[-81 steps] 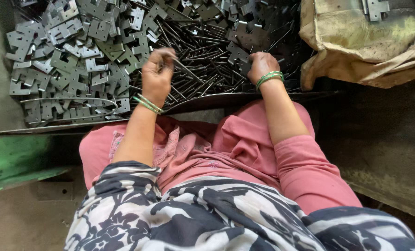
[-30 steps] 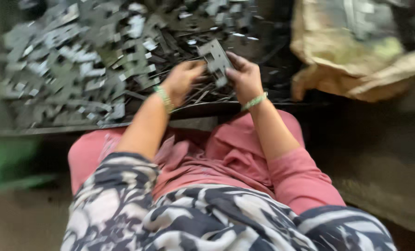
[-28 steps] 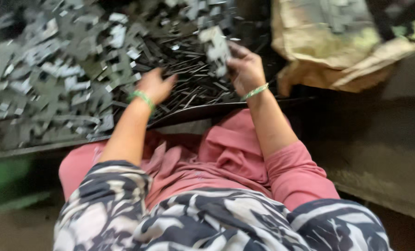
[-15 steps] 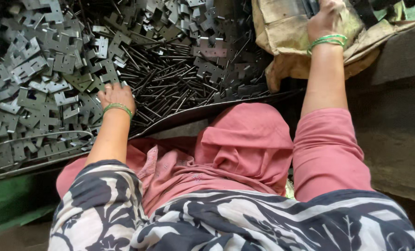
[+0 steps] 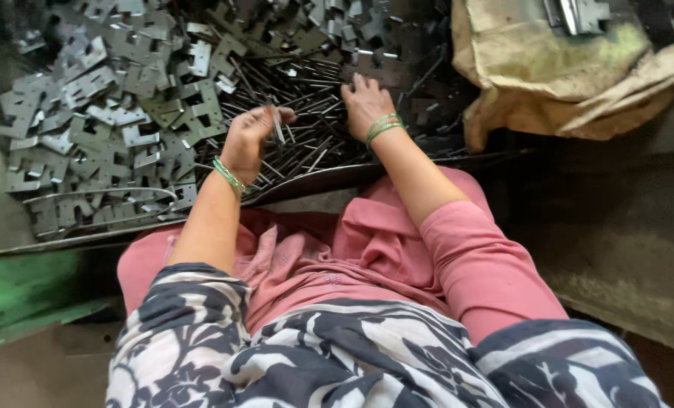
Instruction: The person sits on the floor and sorts small metal brackets and pins from a large metal tray. They pick up items by hand, separate brackets from pins, and place sorted brackets into a cloth bag beside the tray.
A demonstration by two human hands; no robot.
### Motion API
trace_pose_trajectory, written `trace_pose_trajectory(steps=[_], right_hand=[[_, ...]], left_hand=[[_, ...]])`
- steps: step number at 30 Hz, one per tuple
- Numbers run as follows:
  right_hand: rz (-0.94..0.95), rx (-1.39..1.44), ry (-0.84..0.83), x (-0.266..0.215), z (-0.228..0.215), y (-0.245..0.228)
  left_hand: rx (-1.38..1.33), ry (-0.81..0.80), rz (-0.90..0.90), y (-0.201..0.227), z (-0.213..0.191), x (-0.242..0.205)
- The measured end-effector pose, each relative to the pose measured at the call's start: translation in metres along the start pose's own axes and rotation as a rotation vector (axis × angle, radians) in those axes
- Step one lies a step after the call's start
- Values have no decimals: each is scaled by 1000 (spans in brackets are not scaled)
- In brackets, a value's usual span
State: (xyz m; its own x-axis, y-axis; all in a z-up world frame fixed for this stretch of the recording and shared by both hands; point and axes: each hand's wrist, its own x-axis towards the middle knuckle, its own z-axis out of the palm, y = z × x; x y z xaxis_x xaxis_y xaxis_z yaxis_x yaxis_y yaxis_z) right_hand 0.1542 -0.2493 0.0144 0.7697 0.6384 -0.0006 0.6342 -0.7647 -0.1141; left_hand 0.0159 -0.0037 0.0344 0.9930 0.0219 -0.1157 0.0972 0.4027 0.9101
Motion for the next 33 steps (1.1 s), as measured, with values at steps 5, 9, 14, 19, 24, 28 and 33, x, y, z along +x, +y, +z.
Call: trace_pose_trajectory(steps=[5,9,14,19,24,28,33], right_hand=[[2,-66,-59,1,3,7],[-54,-91,-17,0,-1,9],[-87,-30,17,-8,-16,20],[-154,103,72,-27,-25,36],[-136,963,253,-35,-31,54],[217,1754,443,-33,-41,61],[584,2219,264,-23,-61,26]], left_hand=[[-708,87,10,26,-5,5],[820,256,-112,10,6,34],[1801,224,-447,-24,9,45],[1660,133,-639,-29,-9,51],[1560,119,-513,-37,-42,30],[811,149,-196,-38,-81,2],[-259,347,-176,-22,-61,-14]])
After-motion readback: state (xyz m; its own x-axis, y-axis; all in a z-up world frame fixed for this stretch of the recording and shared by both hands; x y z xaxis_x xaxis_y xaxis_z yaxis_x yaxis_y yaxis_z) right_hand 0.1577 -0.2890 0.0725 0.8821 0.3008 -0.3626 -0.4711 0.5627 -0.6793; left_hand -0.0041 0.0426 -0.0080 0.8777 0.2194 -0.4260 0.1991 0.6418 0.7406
